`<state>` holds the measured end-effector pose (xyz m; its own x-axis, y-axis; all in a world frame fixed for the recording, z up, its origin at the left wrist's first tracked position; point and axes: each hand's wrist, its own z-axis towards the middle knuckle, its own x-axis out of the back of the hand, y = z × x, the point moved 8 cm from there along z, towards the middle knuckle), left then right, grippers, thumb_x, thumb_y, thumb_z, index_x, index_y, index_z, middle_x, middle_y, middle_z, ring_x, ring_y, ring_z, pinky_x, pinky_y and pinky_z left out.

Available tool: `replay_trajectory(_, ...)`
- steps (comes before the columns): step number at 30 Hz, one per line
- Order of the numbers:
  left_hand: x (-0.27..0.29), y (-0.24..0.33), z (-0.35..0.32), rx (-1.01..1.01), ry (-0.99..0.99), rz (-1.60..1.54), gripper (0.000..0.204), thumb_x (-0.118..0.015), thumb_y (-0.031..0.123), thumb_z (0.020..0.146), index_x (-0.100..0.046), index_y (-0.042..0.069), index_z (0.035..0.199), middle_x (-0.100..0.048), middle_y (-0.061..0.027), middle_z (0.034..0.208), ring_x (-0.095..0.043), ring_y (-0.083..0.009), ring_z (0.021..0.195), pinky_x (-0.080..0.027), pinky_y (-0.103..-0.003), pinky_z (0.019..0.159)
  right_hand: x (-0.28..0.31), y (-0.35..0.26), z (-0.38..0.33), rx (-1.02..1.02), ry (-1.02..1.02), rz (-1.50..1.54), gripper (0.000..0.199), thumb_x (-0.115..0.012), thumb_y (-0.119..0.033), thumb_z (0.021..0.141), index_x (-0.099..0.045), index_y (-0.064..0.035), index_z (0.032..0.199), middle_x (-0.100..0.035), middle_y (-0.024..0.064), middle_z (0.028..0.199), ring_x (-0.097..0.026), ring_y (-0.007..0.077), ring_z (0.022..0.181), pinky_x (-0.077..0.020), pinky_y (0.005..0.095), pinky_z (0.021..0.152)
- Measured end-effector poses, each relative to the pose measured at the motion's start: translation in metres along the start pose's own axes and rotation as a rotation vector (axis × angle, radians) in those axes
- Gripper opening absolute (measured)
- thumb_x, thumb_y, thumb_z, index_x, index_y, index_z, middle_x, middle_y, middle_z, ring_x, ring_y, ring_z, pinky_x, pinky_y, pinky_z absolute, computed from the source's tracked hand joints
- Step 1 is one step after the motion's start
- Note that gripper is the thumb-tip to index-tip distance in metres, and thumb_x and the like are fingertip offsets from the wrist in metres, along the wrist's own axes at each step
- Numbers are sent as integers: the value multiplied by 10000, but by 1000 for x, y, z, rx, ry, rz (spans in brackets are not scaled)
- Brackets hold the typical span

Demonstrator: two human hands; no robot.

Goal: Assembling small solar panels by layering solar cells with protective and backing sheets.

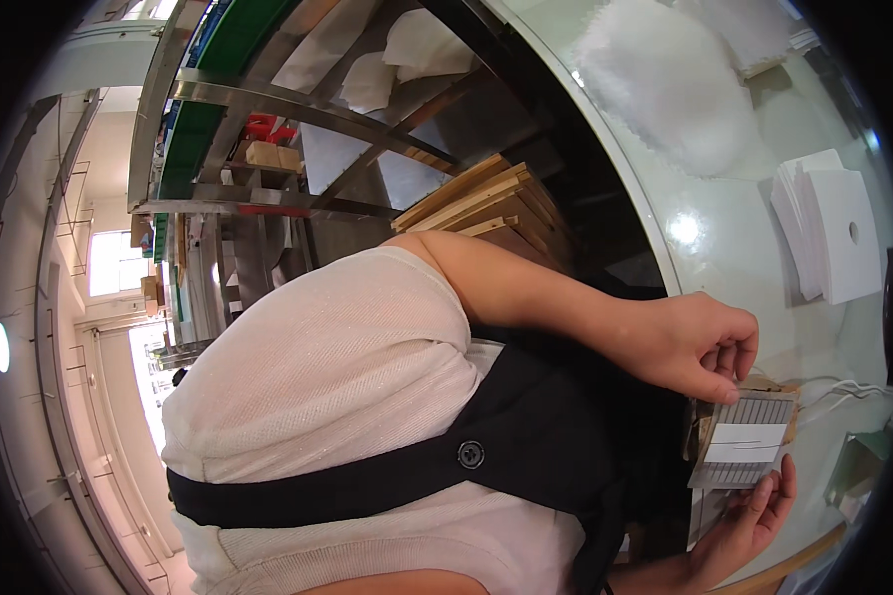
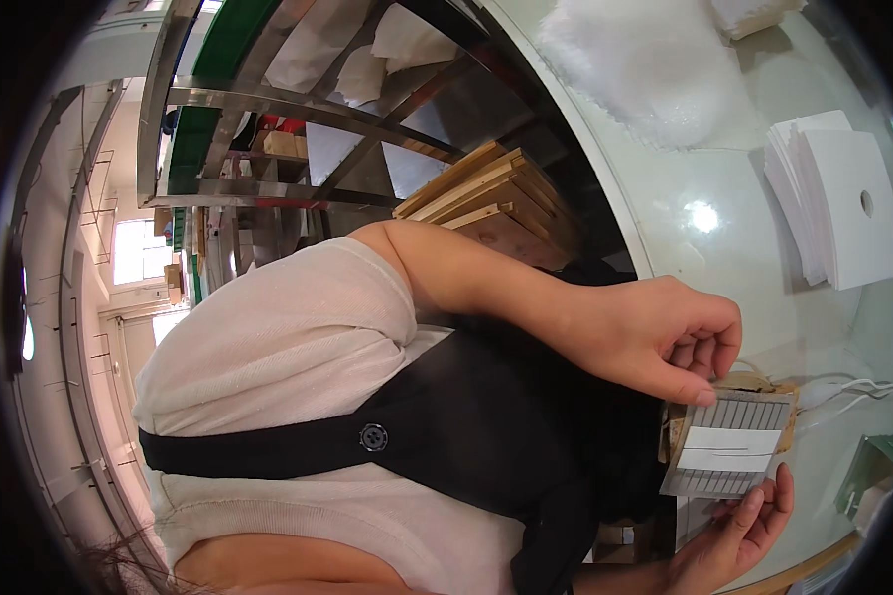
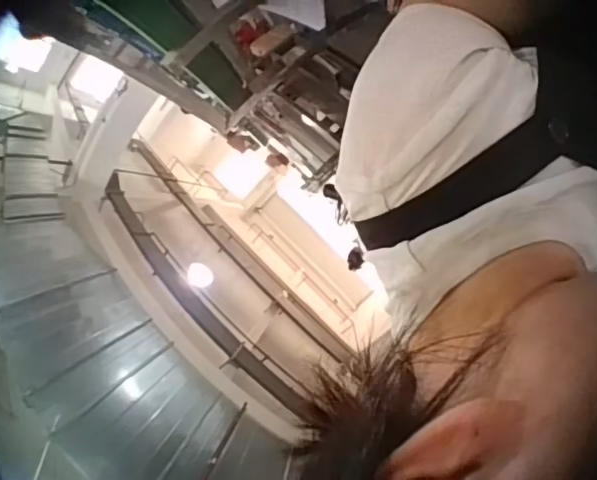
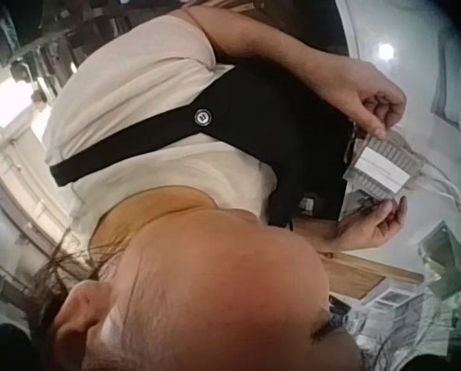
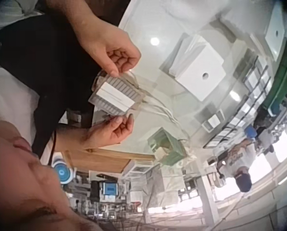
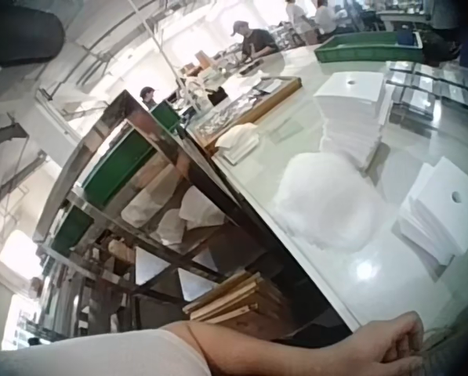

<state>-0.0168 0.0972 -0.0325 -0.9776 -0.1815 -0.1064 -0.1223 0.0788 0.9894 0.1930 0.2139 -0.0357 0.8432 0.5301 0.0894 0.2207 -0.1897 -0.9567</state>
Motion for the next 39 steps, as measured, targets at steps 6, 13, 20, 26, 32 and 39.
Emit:
replay_trajectory(6,0,1,0,15,-3,-35,229,-684,118,793,-525,3,910,-583,-26,744,-539,-72,657,-460,-211,578,-1,0,-1,-9,0,3,365,-530,-113,925,-442,15,1256,-500,-20,883,-366,34,665,-319,170,611)
replay_trajectory(13,-1,-1,1,29,-8,-51,241,-698,128,791,-525,5,906,-579,-25,750,-533,-68,658,-459,-203,582,-1,1,1,16,-38,40,362,-526,-109,927,-441,14,1257,-510,-18,876,-367,34,660,-321,172,610)
replay_trajectory(20,-1,-3,0,43,-10,-59,243,-702,133,792,-526,10,907,-579,-21,763,-533,-66,660,-461,-205,584,-3,1,2,11,-55,60,354,-525,-113,928,-447,8,1252,-510,-20,876,-370,33,660,-320,172,603)
replay_trajectory(26,-2,-7,-2,54,3,-84,262,-705,135,778,-527,-5,909,-603,-55,773,-571,-95,664,-478,-224,594,-7,0,1,1,-48,67,342,-526,-115,929,-456,2,1243,-515,-17,881,-383,31,672,-324,170,602)
replay_trajectory(32,-1,-4,-4,49,-4,-105,255,-703,125,779,-525,-6,905,-603,-61,772,-574,-97,660,-483,-223,594,-7,-1,0,24,-33,51,340,-527,-117,929,-458,0,1241,-521,-19,890,-391,29,685,-326,172,607)
replay_trajectory(39,-2,-8,-4,51,-8,-110,254,-708,125,781,-521,3,902,-587,-37,760,-550,-79,660,-467,-212,584,-5,2,1,22,-27,56,336,-527,-120,931,-459,-11,1241,-528,-17,902,-396,30,688,-336,170,615)
